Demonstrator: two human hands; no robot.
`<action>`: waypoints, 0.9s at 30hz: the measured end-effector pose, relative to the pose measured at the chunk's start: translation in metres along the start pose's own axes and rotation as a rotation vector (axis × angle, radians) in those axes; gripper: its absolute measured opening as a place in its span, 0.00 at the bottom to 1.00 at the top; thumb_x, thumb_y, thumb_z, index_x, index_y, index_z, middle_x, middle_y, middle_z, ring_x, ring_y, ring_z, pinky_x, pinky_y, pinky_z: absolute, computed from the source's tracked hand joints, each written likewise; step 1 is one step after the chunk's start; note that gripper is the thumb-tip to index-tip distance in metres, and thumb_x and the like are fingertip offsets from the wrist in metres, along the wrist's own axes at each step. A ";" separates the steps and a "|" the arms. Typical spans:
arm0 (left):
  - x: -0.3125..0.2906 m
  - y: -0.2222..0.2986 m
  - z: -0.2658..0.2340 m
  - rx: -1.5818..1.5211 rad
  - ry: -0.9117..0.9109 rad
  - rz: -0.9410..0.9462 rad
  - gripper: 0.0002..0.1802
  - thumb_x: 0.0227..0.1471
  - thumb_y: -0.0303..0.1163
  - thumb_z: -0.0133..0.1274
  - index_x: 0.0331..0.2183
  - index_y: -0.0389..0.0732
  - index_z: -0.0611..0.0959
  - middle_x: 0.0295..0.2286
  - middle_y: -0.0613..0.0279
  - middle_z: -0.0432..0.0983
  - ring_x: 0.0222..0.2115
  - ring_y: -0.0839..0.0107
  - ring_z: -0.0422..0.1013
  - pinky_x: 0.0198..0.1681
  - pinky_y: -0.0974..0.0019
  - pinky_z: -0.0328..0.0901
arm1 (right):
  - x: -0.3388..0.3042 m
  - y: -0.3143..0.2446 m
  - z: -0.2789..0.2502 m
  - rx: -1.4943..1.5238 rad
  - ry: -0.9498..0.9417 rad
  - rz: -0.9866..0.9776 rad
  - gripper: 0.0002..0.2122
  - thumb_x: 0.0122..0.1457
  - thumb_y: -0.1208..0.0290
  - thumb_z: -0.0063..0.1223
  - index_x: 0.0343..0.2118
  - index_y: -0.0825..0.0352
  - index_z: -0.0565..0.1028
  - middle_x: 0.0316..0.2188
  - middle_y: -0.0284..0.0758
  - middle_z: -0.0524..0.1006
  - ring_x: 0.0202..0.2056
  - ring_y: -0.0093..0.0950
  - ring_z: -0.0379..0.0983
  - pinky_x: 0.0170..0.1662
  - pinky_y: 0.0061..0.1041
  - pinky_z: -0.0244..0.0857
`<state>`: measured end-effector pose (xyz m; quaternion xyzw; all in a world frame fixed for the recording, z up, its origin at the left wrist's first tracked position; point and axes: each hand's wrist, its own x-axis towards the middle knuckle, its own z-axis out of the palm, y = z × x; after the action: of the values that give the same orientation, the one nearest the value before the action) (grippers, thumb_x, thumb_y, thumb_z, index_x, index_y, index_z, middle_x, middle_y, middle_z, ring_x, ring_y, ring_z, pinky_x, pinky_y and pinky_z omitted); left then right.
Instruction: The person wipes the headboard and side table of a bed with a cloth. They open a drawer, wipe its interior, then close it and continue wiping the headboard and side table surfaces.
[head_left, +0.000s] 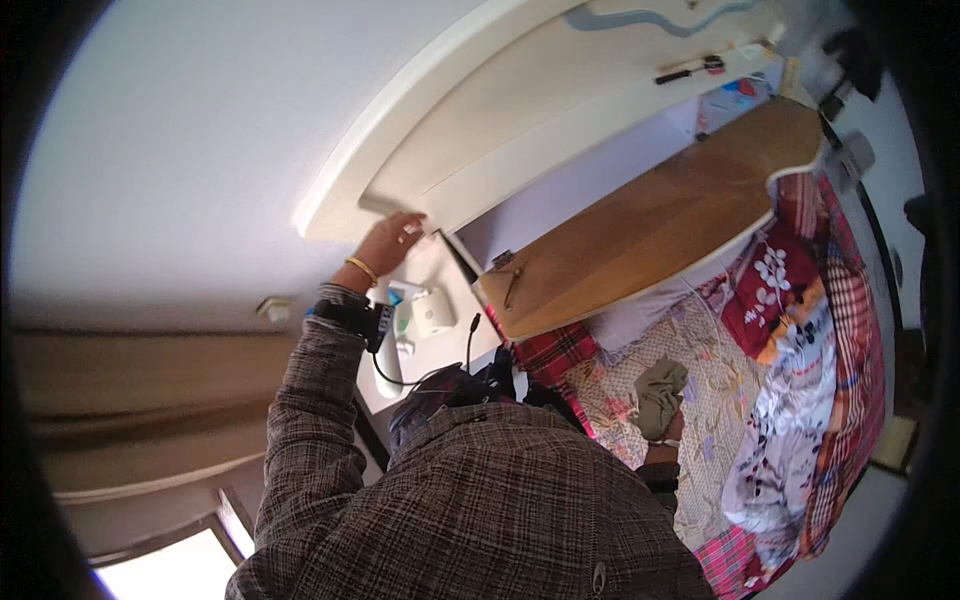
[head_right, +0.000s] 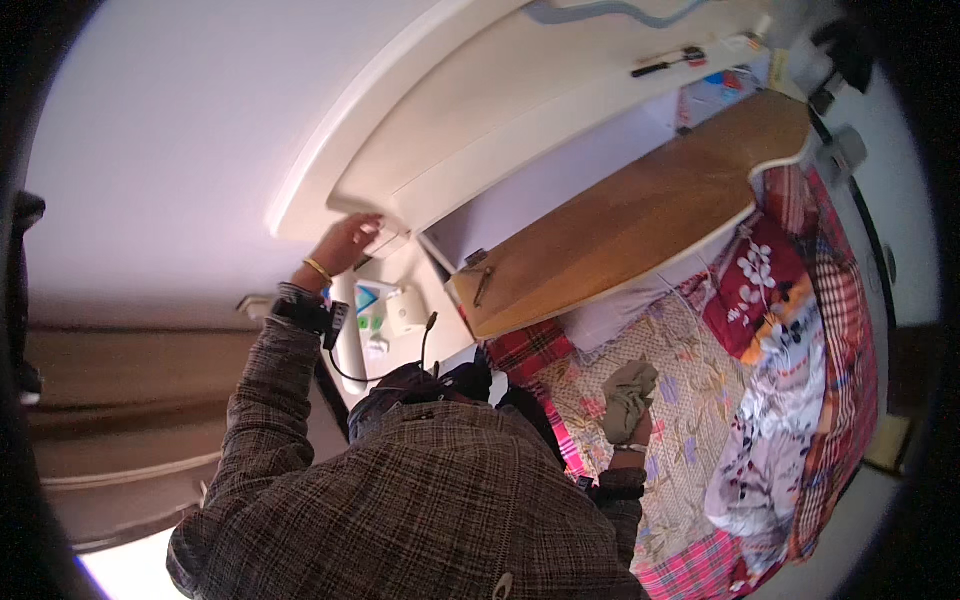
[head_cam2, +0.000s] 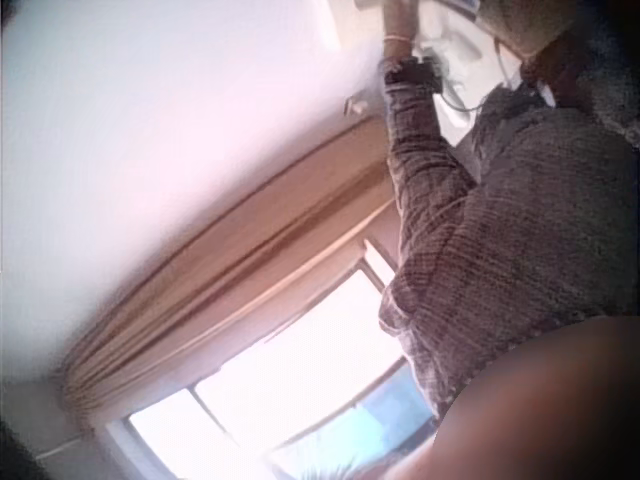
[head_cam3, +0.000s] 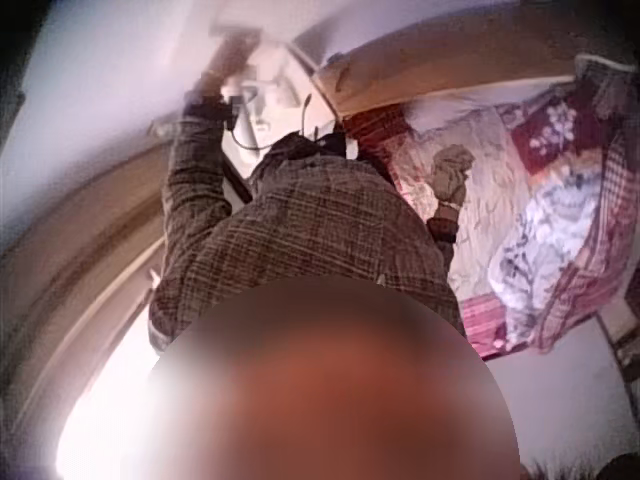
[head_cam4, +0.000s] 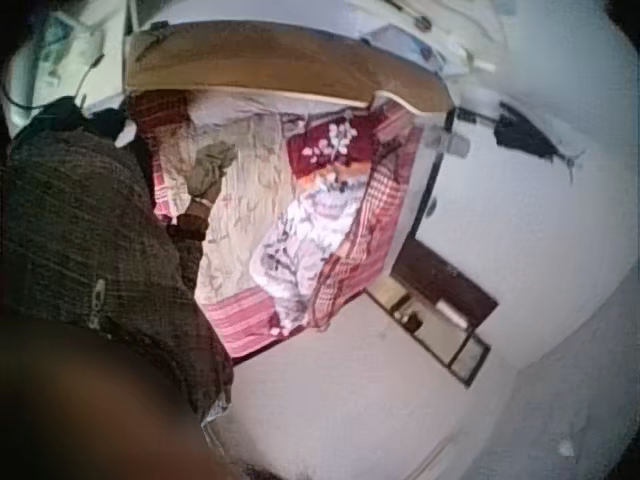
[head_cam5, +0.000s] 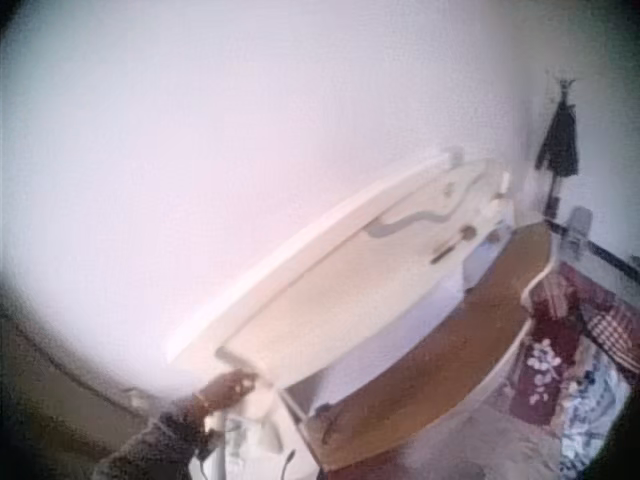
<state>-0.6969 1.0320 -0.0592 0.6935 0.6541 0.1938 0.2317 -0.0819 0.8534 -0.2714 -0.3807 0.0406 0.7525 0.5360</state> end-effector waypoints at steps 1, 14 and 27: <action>-0.015 0.006 -0.019 -0.010 0.092 0.012 0.16 0.55 0.33 0.52 0.45 0.40 0.79 0.37 0.53 0.77 0.30 0.61 0.75 0.37 0.62 0.69 | 0.005 -0.005 0.007 -0.003 -0.027 0.020 0.19 0.63 0.62 0.40 0.53 0.65 0.70 0.49 0.40 0.74 0.43 0.39 0.73 0.47 0.41 0.70; -0.137 -0.045 -0.038 0.138 0.174 -0.341 0.18 0.56 0.34 0.50 0.48 0.37 0.75 0.46 0.47 0.71 0.47 0.52 0.68 0.50 0.58 0.64 | 0.115 -0.029 0.068 -0.151 -0.170 0.157 0.18 0.62 0.66 0.41 0.52 0.66 0.70 0.48 0.41 0.74 0.45 0.40 0.73 0.51 0.40 0.68; -0.197 -0.112 0.016 0.116 0.108 -0.525 0.28 0.57 0.41 0.50 0.52 0.31 0.70 0.50 0.40 0.67 0.52 0.47 0.64 0.55 0.54 0.59 | 0.173 -0.035 0.113 -0.618 0.023 -0.073 0.16 0.53 0.69 0.51 0.44 0.71 0.76 0.36 0.39 0.79 0.33 0.32 0.77 0.36 0.30 0.71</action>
<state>-0.7929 0.8390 -0.1302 0.5010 0.8328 0.1262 0.1987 -0.1357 1.0554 -0.2865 -0.5352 -0.1977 0.7051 0.4211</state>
